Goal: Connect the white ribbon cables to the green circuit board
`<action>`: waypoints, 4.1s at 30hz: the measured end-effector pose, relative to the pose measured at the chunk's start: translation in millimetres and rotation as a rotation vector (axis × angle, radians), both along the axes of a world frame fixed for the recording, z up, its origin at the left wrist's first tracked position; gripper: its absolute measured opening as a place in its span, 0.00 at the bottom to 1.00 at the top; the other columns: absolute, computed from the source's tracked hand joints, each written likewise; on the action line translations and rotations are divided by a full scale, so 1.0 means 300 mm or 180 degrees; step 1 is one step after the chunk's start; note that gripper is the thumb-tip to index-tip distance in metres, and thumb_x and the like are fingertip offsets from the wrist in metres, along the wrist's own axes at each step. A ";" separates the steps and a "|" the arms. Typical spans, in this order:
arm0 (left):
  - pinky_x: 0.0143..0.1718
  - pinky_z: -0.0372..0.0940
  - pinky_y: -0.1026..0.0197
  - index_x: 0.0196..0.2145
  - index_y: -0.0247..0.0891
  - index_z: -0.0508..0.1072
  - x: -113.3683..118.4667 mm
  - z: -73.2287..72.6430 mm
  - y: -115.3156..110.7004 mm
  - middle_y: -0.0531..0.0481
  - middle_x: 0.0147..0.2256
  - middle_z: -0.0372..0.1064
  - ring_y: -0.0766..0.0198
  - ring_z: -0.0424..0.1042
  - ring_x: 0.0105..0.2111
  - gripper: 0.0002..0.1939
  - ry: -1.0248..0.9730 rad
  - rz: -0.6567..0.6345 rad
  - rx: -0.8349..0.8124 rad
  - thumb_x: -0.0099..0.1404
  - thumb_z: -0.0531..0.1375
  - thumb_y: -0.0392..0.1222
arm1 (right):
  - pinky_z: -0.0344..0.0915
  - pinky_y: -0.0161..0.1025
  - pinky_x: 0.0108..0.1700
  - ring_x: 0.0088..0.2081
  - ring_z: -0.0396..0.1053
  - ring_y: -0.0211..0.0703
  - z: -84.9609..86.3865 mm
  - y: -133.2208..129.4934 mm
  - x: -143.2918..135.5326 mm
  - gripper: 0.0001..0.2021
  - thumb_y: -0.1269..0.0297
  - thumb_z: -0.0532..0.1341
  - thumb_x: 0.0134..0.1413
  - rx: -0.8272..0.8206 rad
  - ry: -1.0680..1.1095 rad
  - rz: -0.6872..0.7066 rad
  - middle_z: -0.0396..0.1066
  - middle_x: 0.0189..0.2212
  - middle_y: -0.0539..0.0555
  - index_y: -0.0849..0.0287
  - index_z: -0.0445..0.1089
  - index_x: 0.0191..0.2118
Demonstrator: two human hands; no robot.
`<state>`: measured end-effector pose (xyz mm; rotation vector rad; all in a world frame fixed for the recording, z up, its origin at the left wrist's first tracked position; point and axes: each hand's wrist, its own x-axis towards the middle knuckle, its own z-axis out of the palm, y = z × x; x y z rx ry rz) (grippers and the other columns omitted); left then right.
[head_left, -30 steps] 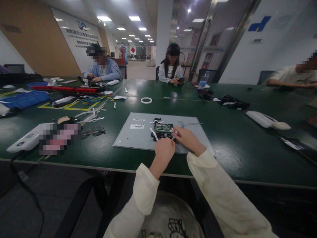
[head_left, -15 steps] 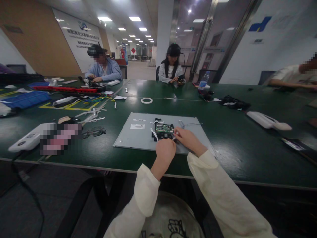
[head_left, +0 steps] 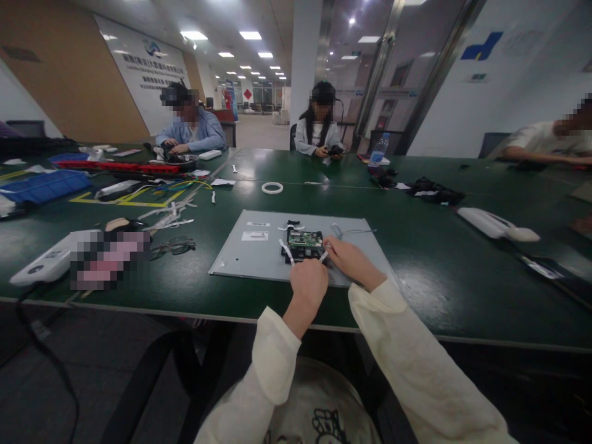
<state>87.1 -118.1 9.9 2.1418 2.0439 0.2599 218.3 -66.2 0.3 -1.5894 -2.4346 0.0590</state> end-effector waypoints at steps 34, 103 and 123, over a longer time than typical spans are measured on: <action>0.36 0.65 0.59 0.35 0.31 0.75 -0.051 0.000 -0.014 0.38 0.30 0.72 0.55 0.73 0.36 0.16 -0.0079 0.0083 0.0156 0.64 0.49 0.39 | 0.53 0.33 0.32 0.30 0.62 0.37 -0.027 0.027 0.027 0.06 0.69 0.53 0.52 0.0142 0.0293 -0.0230 0.66 0.30 0.52 0.59 0.62 0.37; 0.48 0.58 0.51 0.40 0.38 0.70 -0.485 -0.086 0.473 0.41 0.47 0.61 0.51 0.58 0.50 0.11 0.0064 -0.0004 0.1634 0.60 0.53 0.40 | 0.32 0.61 0.59 0.62 0.39 0.56 0.018 -0.038 -0.082 0.31 0.44 0.58 0.47 0.0182 0.0079 0.1618 0.48 0.61 0.54 0.50 0.61 0.56; 0.54 0.52 0.45 0.44 0.38 0.68 -0.479 -0.066 0.436 0.39 0.55 0.53 0.49 0.47 0.58 0.13 0.0015 0.0130 0.1727 0.61 0.52 0.38 | 0.47 0.61 0.55 0.59 0.47 0.58 -0.039 0.092 -0.024 0.28 0.42 0.58 0.45 0.0536 0.0369 0.0461 0.57 0.55 0.60 0.58 0.65 0.47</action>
